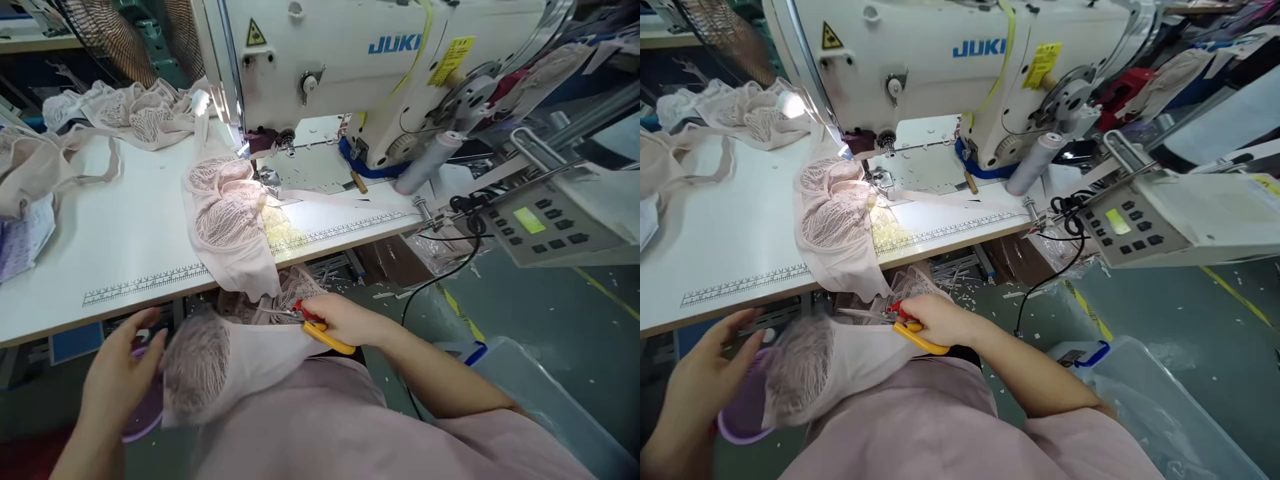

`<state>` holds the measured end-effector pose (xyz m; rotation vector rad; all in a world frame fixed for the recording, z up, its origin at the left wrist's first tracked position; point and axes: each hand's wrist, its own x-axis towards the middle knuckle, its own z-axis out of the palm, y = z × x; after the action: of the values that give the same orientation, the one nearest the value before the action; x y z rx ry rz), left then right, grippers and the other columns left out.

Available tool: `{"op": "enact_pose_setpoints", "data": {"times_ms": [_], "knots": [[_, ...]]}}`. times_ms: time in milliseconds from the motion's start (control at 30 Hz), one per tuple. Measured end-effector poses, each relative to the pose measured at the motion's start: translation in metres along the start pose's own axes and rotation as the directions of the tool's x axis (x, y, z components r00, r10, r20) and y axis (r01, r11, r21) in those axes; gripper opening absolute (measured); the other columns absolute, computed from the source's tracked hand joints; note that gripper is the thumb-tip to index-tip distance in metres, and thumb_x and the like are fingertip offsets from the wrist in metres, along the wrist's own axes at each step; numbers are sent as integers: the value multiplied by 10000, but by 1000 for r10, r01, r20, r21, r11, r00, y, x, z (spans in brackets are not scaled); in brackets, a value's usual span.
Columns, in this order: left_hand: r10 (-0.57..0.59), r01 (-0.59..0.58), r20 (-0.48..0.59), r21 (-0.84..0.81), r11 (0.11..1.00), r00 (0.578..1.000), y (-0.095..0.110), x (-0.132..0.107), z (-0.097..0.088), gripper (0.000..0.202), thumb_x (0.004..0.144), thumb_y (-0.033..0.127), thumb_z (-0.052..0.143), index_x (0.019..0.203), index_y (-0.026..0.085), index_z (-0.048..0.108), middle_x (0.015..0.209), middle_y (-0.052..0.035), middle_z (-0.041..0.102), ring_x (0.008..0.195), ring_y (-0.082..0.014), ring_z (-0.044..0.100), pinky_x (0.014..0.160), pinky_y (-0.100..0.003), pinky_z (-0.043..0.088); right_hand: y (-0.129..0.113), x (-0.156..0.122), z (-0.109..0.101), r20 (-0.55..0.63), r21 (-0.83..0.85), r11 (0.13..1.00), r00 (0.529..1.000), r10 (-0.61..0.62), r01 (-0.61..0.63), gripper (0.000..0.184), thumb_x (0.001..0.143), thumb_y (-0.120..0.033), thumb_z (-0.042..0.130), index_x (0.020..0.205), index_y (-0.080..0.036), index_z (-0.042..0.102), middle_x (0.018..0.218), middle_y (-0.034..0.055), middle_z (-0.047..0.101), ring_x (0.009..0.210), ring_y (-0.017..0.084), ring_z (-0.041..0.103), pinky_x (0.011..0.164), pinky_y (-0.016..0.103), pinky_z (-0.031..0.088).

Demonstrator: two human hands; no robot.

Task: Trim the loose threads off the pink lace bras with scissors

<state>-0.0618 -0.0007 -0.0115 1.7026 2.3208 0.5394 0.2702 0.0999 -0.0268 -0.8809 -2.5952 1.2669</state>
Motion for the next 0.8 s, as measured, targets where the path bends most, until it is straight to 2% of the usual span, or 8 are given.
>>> {"op": "enact_pose_setpoints", "data": {"times_ms": [67,133,200,267,400,500,700,800], "knots": [[200,-192,147,-66,979,969,15,6,19,341,855,391,443,1124,232,581,1099,-82,668,964,-253,643,785,-352,526,0,6,4,54,-11,1000,998,-15,16,204,753,-162,555,639,-180,387,619,-28,426,564,99,354,544,207,279],[449,-393,354,-220,893,821,31,12,39,346,885,342,389,1146,225,583,1192,-87,634,1100,-233,584,913,-341,465,-3,8,4,99,-13,999,995,-33,34,182,755,-140,556,658,-176,407,637,-27,436,569,96,356,544,202,276],[537,-449,486,-294,844,690,43,21,58,340,882,302,392,1147,230,591,1224,-85,618,1141,-241,556,937,-349,439,-7,7,2,134,-21,1000,991,-16,19,174,764,-144,563,671,-173,419,640,-31,435,563,91,351,534,197,267],[546,-450,530,-312,837,649,48,31,70,261,861,310,436,997,246,649,1055,-65,678,963,-238,629,804,-325,483,-8,5,1,178,-56,998,983,39,-29,199,769,-171,579,657,-174,414,615,-40,414,541,85,334,512,199,247],[527,-418,515,-320,850,676,42,35,69,306,850,381,450,602,225,538,659,-12,577,604,-171,568,563,-264,424,0,-4,7,277,-76,992,954,118,-100,282,765,-223,590,601,-179,366,548,-58,348,495,74,279,477,210,205],[482,-369,492,-313,875,725,23,28,56,397,844,424,414,499,227,409,557,5,484,523,-150,511,518,-255,398,4,-12,21,326,196,974,944,46,-115,327,768,-306,596,581,-177,361,534,-65,333,492,65,286,461,191,226],[89,-108,304,48,993,949,-39,40,71,399,866,410,373,534,212,474,554,-17,508,585,-188,552,571,-308,432,-15,-8,45,269,628,771,960,-83,-109,250,777,-306,518,604,-173,397,549,-64,364,492,52,323,442,166,281],[-96,38,229,243,969,969,-61,53,98,238,877,371,530,837,148,603,825,-24,626,757,-168,604,720,-357,492,-28,10,57,320,616,776,943,-89,-135,214,746,-272,557,615,-167,424,570,-55,415,515,58,365,461,171,304]]}}
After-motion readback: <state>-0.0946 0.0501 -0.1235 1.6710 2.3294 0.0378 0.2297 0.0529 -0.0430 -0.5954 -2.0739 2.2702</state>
